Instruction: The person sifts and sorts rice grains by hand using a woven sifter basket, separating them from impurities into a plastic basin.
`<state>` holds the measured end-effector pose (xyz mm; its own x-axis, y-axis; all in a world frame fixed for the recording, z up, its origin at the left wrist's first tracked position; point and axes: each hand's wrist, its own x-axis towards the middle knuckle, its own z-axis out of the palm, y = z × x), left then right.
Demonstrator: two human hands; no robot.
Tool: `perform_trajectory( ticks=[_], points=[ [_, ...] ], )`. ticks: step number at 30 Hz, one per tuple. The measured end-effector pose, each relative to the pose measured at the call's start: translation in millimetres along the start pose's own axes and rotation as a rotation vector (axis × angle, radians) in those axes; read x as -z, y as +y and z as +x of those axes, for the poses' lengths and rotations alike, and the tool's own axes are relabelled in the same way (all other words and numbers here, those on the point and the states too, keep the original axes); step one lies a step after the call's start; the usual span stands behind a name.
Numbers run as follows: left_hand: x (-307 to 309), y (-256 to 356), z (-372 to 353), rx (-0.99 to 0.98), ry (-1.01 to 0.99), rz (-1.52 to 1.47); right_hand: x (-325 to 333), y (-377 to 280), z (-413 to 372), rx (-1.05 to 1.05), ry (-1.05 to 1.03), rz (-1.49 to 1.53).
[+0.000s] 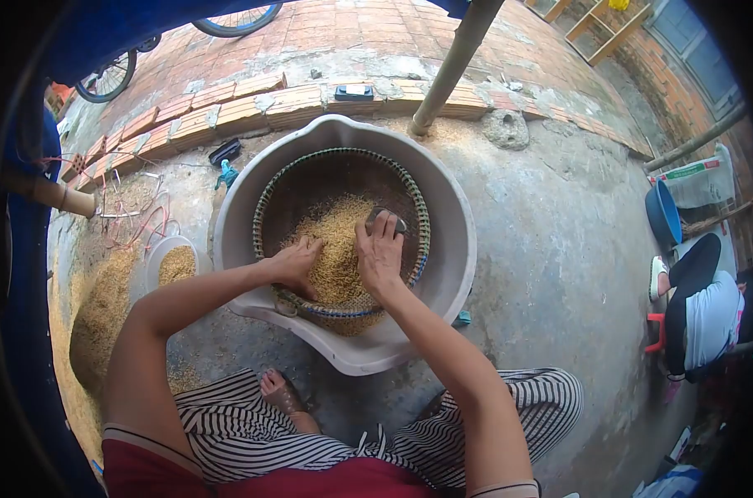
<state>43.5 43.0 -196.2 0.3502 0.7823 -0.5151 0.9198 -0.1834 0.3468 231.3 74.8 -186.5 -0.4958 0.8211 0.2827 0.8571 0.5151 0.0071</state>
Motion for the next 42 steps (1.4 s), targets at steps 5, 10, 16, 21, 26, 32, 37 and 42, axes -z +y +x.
perform_trajectory(
  ticks=[5, 10, 16, 21, 26, 32, 37, 42],
  points=[
    [-24.0, 22.4, 16.8, 0.110, 0.013, -0.189, 26.4, -17.5, -10.3, -0.197, -0.284, 0.361],
    [2.3, 36.3, 9.0, 0.203, 0.041, -0.546, 24.9, -13.5, -4.5, -0.339, -0.529, 0.535],
    [98.6, 35.1, -25.1, 0.004, 0.070, -0.959, 6.2, 22.9, 19.8, -0.808, -0.696, 1.678],
    [85.9, -21.5, -1.7, 0.170, 0.131, -0.267, -39.0, 33.0, 22.6, -0.907, -0.441, 1.655],
    [21.0, -27.6, 16.8, 0.069, 0.033, -0.043, -33.8, 50.5, 20.9, -0.392, -0.486, 0.956],
    [-2.6, -19.1, 23.2, -0.090, 0.189, 0.120, -27.4, 31.2, 20.5, -0.607, -0.588, 1.570],
    [21.5, -31.4, 20.5, 0.116, 0.259, -0.032, -11.3, 18.2, 43.2, -0.639, -0.655, 1.678],
    [0.4, -14.8, 13.2, 0.035, 0.249, 0.217, -47.9, 41.3, 10.0, -0.143, -0.221, 0.335]
  ],
)
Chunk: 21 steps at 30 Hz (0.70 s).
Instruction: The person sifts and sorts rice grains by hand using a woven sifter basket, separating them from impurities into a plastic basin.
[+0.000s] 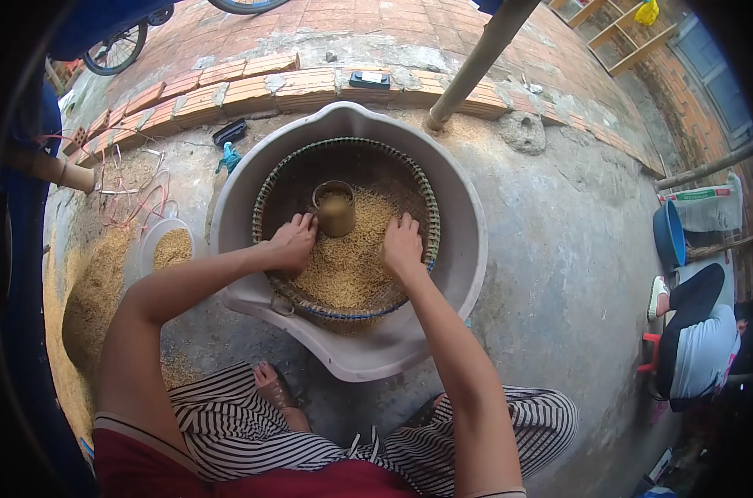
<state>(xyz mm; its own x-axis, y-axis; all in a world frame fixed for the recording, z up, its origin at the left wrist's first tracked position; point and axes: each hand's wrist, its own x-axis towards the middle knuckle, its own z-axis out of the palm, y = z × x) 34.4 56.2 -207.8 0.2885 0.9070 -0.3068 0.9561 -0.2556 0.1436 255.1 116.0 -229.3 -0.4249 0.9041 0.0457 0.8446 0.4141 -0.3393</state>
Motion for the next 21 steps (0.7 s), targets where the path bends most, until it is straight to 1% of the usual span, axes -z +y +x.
perform_trajectory(
  ticks=[1, 3, 5, 6, 7, 9, 10, 11, 13, 14, 16, 17, 18, 19, 20, 21],
  points=[
    [-0.8, 8.7, -3.4, -0.011, -0.057, 0.059, -1.2, 0.0, -8.1, 0.072, -0.063, -0.259],
    [-5.4, 19.6, -7.5, -0.039, -0.048, 0.002, -22.7, -21.2, -26.1, 0.062, -0.081, -0.447],
    [-4.1, 29.4, -12.9, -0.244, -0.118, 0.192, -23.1, -40.5, -40.2, 0.089, -0.054, -0.403],
    [-17.7, 22.5, -8.3, -0.427, -0.078, 0.216, -14.1, -48.1, -42.4, 0.117, -0.223, -0.161],
    [-11.5, 22.4, -7.8, -0.427, -0.081, 0.214, -3.4, -54.8, -45.5, 0.140, -0.390, 0.085],
    [2.2, 19.1, -2.4, -0.192, -0.123, -0.407, 7.4, -56.8, -31.6, 0.145, -0.398, 0.140],
    [-0.5, 14.7, 0.1, -0.187, 0.051, -0.440, 4.4, -53.3, -22.4, 0.213, -0.270, 0.170],
    [-4.1, 13.7, 2.3, -0.187, 0.051, -0.438, 1.0, -51.2, -17.4, 0.283, -0.141, 0.198],
    [-5.8, 12.9, 3.7, -0.209, 0.113, -0.273, -3.4, -54.4, -19.9, 0.253, -0.150, 0.204],
    [-8.6, 12.9, 0.8, -0.207, 0.114, -0.273, -6.4, -57.0, -29.0, 0.277, -0.152, 0.170],
    [-11.0, 15.4, -6.3, -0.328, 0.042, -0.153, -7.1, -57.2, -37.0, 0.303, -0.153, 0.133],
    [-10.7, 14.3, -6.0, -0.328, 0.042, -0.156, -5.1, -52.7, -40.1, 0.340, -0.326, 0.153],
    [0.2, 15.0, -7.7, -0.341, -0.153, -0.264, -2.6, -47.5, -42.8, 0.374, -0.500, 0.173],
    [7.0, 14.2, -7.8, -0.352, -0.350, -0.370, 2.1, -42.0, -38.6, 0.372, -0.503, 0.174],
    [11.1, 8.1, -10.2, -0.332, -0.189, -0.365, 7.8, -35.4, -28.6, 0.276, -0.454, 0.170],
    [12.7, 2.0, -8.3, -0.334, -0.192, -0.363, 12.2, -29.1, -24.2, 0.181, -0.403, 0.167]
  ],
)
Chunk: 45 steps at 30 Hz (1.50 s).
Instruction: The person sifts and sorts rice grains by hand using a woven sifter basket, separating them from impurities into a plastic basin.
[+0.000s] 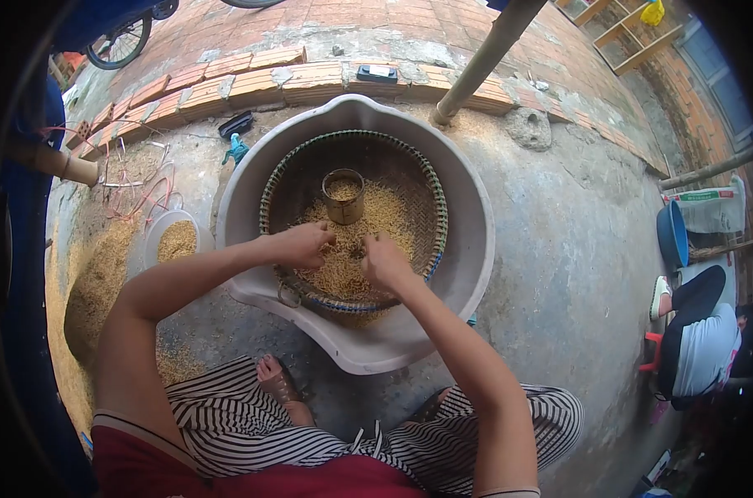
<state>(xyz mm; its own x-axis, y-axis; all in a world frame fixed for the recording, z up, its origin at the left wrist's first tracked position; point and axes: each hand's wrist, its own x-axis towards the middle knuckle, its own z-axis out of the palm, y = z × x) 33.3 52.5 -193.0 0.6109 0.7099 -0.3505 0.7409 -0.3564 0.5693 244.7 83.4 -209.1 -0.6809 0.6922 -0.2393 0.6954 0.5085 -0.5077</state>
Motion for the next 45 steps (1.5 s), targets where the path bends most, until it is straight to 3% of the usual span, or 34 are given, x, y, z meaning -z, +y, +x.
perform_trajectory(
  ticks=[2, 3, 6, 7, 12, 14, 15, 16, 18, 19, 22, 25, 28, 30, 31, 32, 33, 34, 36, 37, 39, 40, 42, 44, 45],
  points=[
    [3.5, -12.8, 1.6, 0.178, 0.005, 0.139, -3.5, 22.1, -2.9, -0.054, 0.070, -0.075],
    [2.0, -12.7, -0.9, 0.152, 0.022, 0.104, -5.5, 27.0, -3.8, -0.112, 0.139, -0.151],
    [-12.5, 4.6, -1.0, 0.105, -0.075, -0.007, -29.9, 21.0, -3.4, -0.074, 0.085, -0.125],
    [-19.6, 10.2, -1.0, 0.060, -0.008, 0.024, -31.2, 4.8, -7.9, -0.112, 0.074, -0.124],
    [-25.1, 14.7, 15.4, 0.112, 0.019, 0.023, -46.8, -23.3, -5.6, -0.103, 0.101, -0.015],
    [-6.9, 19.2, 19.6, 0.468, -0.314, -0.487, -38.1, -24.5, 6.8, -0.428, -0.102, 0.609],
    [-12.4, 19.5, 18.2, 0.517, -0.150, -0.554, -26.7, -30.0, 7.5, -0.535, -0.191, 0.795],
    [-11.3, 14.3, 18.0, 0.516, -0.145, -0.553, -19.7, -32.1, 9.8, -0.531, -0.189, 0.792],
    [4.5, 10.6, 13.8, 0.412, -0.031, -0.881, -6.5, -35.5, 13.9, -0.530, -0.172, 1.344],
    [26.5, 21.0, 6.0, 0.419, 0.028, -0.879, 12.1, -43.3, 17.1, -0.472, -0.201, 1.492],
    [75.6, 24.4, 2.4, 0.429, 0.144, -0.830, 53.9, -52.3, 37.0, -0.384, -0.073, 1.547],
    [103.1, 18.1, 17.1, 0.497, 0.251, -0.557, 78.5, -60.5, 55.7, -0.274, -0.011, 1.507],
    [108.7, 1.9, 29.7, 0.397, 0.229, -0.742, 92.7, -69.4, 65.1, -0.372, 0.088, 1.404],
    [108.4, -4.7, 31.4, 0.446, 0.248, -0.627, 96.1, -73.4, 67.6, -0.413, 0.066, 1.277],
    [106.0, -7.7, 29.7, 0.479, 0.407, -0.429, 88.5, -64.7, 73.6, -0.414, 0.065, 1.276],
    [103.9, -10.5, 27.8, 0.506, 0.560, -0.226, 75.7, -50.9, 82.1, -0.406, 0.197, 0.957],
    [95.7, -21.2, 31.3, 0.508, 0.583, -0.041, 64.5, -37.1, 89.9, -0.391, 0.322, 0.636],
    [88.0, -24.8, 34.4, 0.507, 0.584, -0.039, 57.4, -29.4, 92.0, -0.390, 0.324, 0.636],
    [69.5, -30.0, 36.8, 0.668, 0.279, -0.514, 41.4, -15.0, 91.0, -0.431, 0.489, 0.687],
    [60.8, -30.1, 38.5, 0.671, 0.283, -0.518, 35.6, -11.2, 86.9, -0.404, 0.559, 0.671],
    [47.8, -27.8, 43.0, 0.574, 0.401, -1.098, 26.9, -6.3, 75.1, -0.447, 0.556, 0.570],
    [47.1, -27.5, 40.2, 0.572, 0.401, -1.098, 23.0, -4.4, 68.1, -0.492, 0.558, 0.470],
    [47.5, -28.3, 31.9, 0.313, 0.416, -0.373, 10.4, 1.7, 53.7, -0.420, 0.557, 0.334],
    [47.6, -22.4, 24.7, 0.301, 0.387, -0.443, -9.5, 11.5, 41.1, -0.268, 0.536, 0.067],
    [48.1, -20.0, 21.1, 0.291, 0.358, -0.511, -20.2, 14.6, 35.2, -0.225, 0.429, 0.052]
  ],
)
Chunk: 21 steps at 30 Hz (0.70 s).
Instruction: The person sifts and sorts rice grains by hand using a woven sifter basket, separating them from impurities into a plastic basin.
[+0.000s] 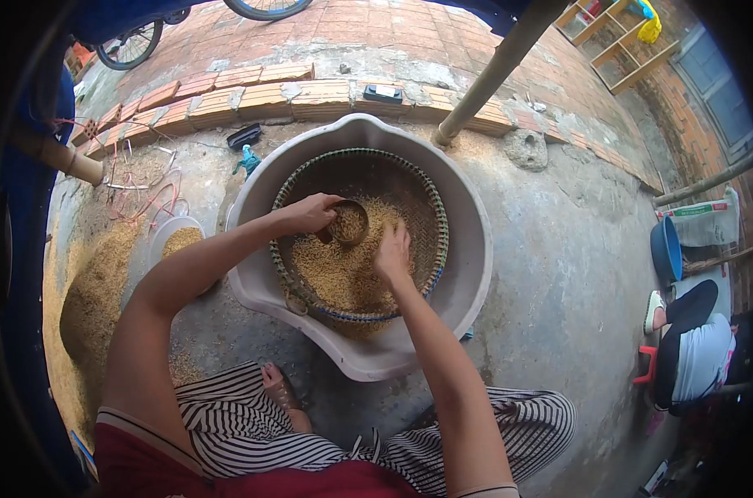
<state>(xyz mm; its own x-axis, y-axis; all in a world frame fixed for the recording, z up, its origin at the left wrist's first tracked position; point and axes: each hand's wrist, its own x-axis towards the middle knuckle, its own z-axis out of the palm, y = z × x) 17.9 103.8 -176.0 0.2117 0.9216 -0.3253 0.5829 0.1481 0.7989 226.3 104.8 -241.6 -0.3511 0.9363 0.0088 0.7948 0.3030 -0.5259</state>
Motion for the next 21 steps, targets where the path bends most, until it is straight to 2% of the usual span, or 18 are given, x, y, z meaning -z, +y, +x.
perform_trajectory(
  ticks=[3, 4, 6, 7, 9, 10, 12, 13, 15, 16, 17, 19, 20, 21],
  points=[
    [-1.7, 2.5, -1.3, -0.024, 0.088, 0.104, -38.2, -14.9, -33.8, 0.054, 0.032, -0.169],
    [-4.5, 3.8, -1.0, -0.021, 0.083, 0.100, -30.2, -20.8, -41.4, 0.050, 0.027, -0.170],
    [-5.3, 6.4, 0.2, -0.013, 0.169, 0.109, -10.2, -34.7, -52.4, 0.199, -0.226, -0.157],
    [-5.0, 3.4, 2.9, -0.013, 0.171, 0.110, 0.0, -37.1, -48.6, 0.200, -0.225, -0.157],
    [-6.4, -1.5, 7.6, -0.020, -0.026, 0.139, 24.3, -31.3, -33.1, 0.278, -0.841, 0.052],
    [-2.1, 9.9, -2.4, -0.021, -0.027, 0.138, 29.4, -24.2, -29.9, 0.277, -0.842, 0.052],
    [5.1, 28.3, -22.2, 0.106, -0.303, -0.072, 40.0, -7.6, -24.9, 0.284, -0.502, -0.124],
    [6.3, 18.0, -21.7, 0.105, -0.304, -0.074, 39.6, 10.2, -18.1, 0.282, -0.503, -0.126],
    [14.6, -6.7, -25.2, 0.031, -0.423, 0.281, 33.2, 35.5, -7.0, 0.159, -0.408, -0.227],
    [16.6, -9.3, -25.8, 0.106, -0.475, 0.468, 30.7, 35.6, -9.6, 0.157, -0.408, -0.223],
    [9.1, -9.4, -25.1, 0.106, -0.477, 0.472, 25.7, 33.8, -13.1, 0.161, -0.374, -0.275],
    [-23.0, -9.1, -31.6, -0.022, -0.544, 0.769, 8.8, 23.1, -22.7, 0.167, -0.344, -0.327],
    [-38.7, -12.7, -36.3, -0.020, -0.542, 0.766, -6.5, 19.5, -28.8, 0.245, -0.365, -0.397],
    [-56.5, -19.0, -39.6, -0.120, -0.470, 0.796, -18.1, 15.8, -35.2, 0.320, -0.384, -0.466]
  ],
)
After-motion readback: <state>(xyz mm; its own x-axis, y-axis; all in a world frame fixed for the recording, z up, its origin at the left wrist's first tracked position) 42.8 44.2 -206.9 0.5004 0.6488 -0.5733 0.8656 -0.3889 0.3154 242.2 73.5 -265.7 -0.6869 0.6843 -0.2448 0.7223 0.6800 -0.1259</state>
